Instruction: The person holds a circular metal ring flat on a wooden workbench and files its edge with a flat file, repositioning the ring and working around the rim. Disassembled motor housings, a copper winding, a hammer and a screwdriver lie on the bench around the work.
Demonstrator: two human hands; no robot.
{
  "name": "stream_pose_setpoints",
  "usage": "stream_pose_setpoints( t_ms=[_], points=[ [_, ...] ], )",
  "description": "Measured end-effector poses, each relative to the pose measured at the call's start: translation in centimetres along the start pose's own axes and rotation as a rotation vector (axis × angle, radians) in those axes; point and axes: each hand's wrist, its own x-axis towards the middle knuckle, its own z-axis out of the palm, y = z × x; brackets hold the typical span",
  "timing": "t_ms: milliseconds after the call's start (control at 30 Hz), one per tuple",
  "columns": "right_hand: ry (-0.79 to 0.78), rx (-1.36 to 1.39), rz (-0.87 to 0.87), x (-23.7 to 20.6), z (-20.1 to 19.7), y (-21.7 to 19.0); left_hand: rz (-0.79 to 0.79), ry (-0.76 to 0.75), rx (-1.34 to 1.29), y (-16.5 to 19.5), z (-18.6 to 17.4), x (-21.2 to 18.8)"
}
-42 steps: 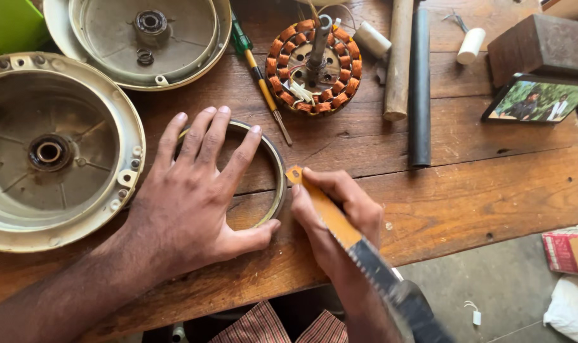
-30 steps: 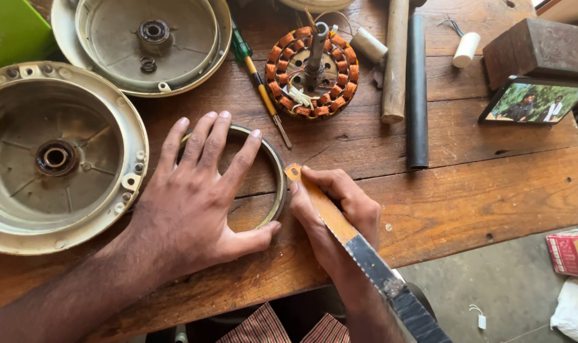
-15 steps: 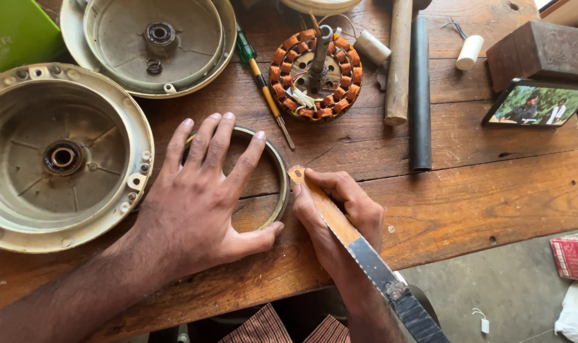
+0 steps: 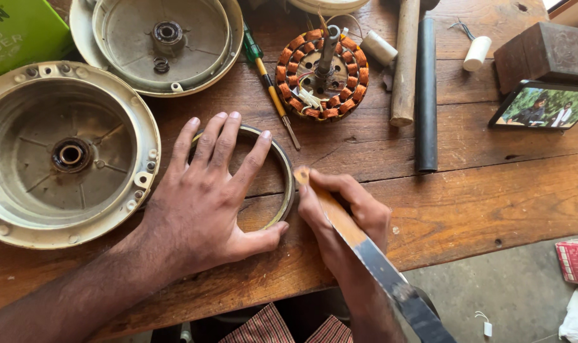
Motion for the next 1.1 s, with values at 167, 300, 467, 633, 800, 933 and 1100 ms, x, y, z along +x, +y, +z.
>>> stream_pose_setpoints(
  t_ms=[167, 300, 467, 633, 800, 933, 1100],
  points=[
    [-0.027, -0.066, 0.007, 0.2, 0.0, 0.0, -0.005, 0.000, 0.006, -0.1, 0.2, 0.0],
    [-0.013, -0.046, 0.042, 0.2, 0.1, 0.0, 0.002, 0.002, 0.011, -0.5, 0.3, 0.1],
    [-0.032, -0.080, -0.022, 0.3, 0.0, 0.3, 0.000, -0.020, 0.012, -0.5, 0.5, 0.2],
    [-0.075, 0.059, 0.020, 0.6, 0.3, 0.4, -0.012, -0.031, 0.003, -0.8, 0.6, 0.3],
    [-0.051, 0.010, -0.032, 0.6, 0.8, 0.3, -0.018, -0.013, 0.007, -1.2, 0.5, 0.1],
    [-0.036, -0.117, -0.015, 0.5, 1.0, 0.2, -0.021, -0.013, -0.012, -1.2, 0.5, -0.1],
    [-0.048, -0.033, -0.059, 0.6, 1.3, 0.3, -0.024, -0.022, -0.014, -1.4, 0.4, -0.2]
  ],
)
